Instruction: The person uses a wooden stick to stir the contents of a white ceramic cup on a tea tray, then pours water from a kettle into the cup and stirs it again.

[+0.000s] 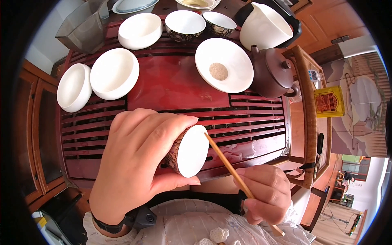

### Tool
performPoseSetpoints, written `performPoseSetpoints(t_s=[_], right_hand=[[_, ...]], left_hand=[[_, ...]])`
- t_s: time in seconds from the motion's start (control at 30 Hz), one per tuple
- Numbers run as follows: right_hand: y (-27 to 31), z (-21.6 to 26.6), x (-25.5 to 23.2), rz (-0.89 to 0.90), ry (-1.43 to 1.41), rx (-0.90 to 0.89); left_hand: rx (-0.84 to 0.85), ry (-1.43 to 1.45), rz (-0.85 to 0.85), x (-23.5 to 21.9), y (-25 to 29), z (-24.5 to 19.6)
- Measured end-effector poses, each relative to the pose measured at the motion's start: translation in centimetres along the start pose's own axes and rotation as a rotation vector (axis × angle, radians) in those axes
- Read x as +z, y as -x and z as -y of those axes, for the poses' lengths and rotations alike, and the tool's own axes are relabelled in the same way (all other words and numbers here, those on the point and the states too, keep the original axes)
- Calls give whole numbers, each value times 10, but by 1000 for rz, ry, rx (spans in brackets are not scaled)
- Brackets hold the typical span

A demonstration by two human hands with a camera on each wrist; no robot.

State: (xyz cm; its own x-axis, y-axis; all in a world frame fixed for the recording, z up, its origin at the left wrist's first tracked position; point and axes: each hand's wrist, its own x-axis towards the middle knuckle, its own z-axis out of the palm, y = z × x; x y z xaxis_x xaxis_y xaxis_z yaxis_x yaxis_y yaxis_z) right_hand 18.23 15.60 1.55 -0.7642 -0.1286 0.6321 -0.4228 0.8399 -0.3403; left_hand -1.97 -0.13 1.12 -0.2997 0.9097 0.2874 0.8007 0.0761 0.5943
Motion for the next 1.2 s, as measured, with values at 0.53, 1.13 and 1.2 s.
performPoseSetpoints(t_s=[0.53,1.13,1.2], right_hand=[[-3,1,4,-16,39,-4],[-4,1,4,-4,53,1],[-4,2,5,-10,58,9]], left_hand=[[3,7,-8,0,-1,0],[9,-10,-6,-1,-1,0],[2,0,-3,0,-1,-1]])
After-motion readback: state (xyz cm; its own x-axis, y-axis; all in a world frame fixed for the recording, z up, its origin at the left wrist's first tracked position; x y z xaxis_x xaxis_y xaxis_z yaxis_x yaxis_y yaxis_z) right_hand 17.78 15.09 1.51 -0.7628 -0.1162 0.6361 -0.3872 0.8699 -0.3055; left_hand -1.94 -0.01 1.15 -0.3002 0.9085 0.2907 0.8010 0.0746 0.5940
